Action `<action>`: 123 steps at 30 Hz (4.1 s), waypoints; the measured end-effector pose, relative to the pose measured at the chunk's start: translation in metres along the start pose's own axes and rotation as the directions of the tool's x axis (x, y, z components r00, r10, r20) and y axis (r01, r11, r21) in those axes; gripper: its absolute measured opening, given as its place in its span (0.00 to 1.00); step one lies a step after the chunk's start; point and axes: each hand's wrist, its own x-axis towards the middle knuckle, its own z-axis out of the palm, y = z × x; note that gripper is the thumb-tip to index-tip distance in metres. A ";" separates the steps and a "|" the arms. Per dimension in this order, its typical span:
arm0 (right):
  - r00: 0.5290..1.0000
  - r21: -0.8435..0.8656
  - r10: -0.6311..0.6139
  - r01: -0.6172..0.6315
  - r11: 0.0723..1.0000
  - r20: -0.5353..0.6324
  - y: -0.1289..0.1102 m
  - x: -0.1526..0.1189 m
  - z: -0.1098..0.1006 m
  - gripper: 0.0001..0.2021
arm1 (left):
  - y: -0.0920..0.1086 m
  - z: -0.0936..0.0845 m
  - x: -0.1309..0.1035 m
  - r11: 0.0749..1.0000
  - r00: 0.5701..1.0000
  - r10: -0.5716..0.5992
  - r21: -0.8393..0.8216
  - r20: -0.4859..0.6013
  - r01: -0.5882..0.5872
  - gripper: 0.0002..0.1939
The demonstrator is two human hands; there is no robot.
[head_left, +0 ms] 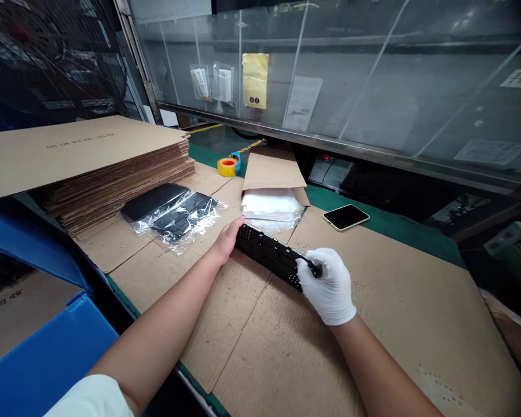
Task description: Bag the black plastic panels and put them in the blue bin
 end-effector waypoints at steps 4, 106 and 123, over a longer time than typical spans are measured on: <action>0.991 0.005 0.118 -0.119 0.993 0.060 0.002 -0.001 0.001 0.06 | -0.002 -0.002 0.001 1.000 1.000 0.006 -0.004 0.004 -0.006 0.28; 0.987 -0.094 -0.158 0.156 0.983 -0.010 -0.001 0.006 -0.004 0.21 | 0.000 0.001 -0.003 1.000 0.997 0.007 -0.005 0.077 -0.007 0.26; 0.994 -0.093 -0.097 0.092 0.991 -0.048 -0.005 0.006 -0.004 0.16 | 0.001 0.001 -0.003 1.000 0.997 -0.011 -0.007 0.070 0.012 0.26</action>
